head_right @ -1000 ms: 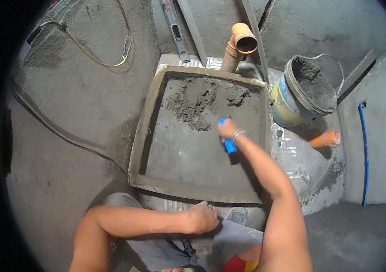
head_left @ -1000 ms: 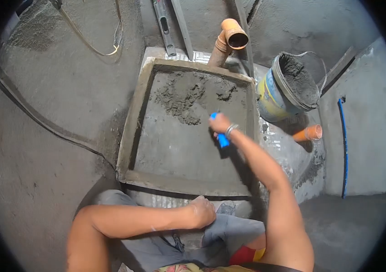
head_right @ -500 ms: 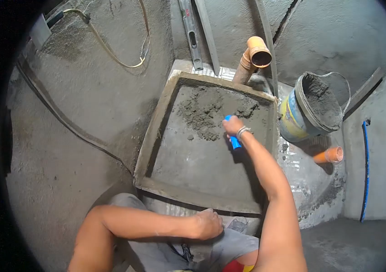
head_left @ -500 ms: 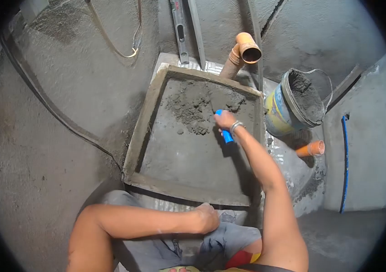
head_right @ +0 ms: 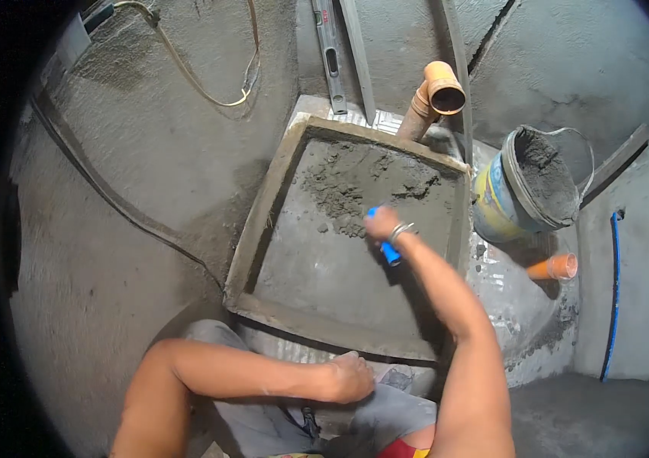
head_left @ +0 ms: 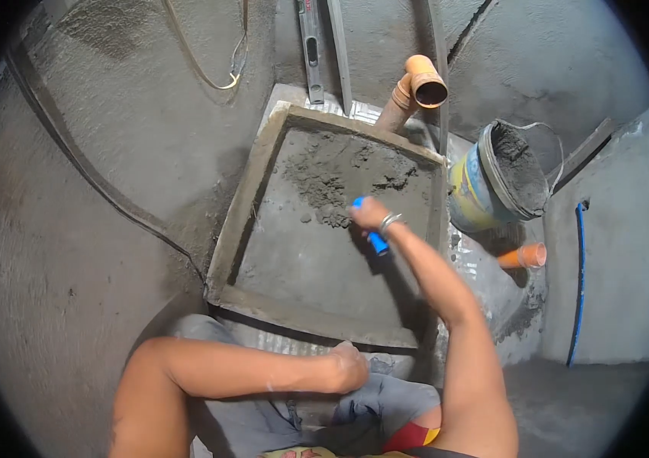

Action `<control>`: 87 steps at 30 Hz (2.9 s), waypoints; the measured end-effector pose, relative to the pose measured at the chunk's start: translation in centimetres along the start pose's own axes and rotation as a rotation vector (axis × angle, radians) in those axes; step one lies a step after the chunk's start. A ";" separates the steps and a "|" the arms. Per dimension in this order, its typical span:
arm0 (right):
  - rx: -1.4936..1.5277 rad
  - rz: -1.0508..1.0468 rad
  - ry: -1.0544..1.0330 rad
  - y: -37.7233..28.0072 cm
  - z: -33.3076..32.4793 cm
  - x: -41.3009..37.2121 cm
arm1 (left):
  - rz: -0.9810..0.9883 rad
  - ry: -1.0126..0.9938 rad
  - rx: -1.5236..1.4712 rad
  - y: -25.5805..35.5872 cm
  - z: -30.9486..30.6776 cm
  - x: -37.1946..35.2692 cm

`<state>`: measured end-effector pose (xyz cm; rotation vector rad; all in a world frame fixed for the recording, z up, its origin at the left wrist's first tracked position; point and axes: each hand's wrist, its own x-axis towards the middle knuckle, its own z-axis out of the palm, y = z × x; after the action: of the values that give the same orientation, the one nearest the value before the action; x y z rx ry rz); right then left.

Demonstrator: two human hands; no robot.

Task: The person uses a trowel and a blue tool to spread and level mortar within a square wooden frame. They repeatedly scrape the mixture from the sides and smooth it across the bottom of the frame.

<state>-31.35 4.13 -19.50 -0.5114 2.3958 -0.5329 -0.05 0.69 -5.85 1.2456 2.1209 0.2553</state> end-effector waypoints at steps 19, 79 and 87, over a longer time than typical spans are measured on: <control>0.387 0.175 0.005 -3.6 -4.8 -3.5 | -0.003 0.067 0.022 -0.2 0.8 0.0; -0.062 -0.127 0.319 1.6 -3.0 -2.7 | -0.014 -0.029 -0.018 -0.9 -0.5 -0.1; -0.122 -0.064 0.098 0.4 -1.4 -1.9 | 0.001 -0.016 -0.035 -0.7 -0.3 -0.1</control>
<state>-30.99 5.68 -17.73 -0.6310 2.5237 -0.4503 -0.69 0.23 -5.93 1.2248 2.0930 0.2812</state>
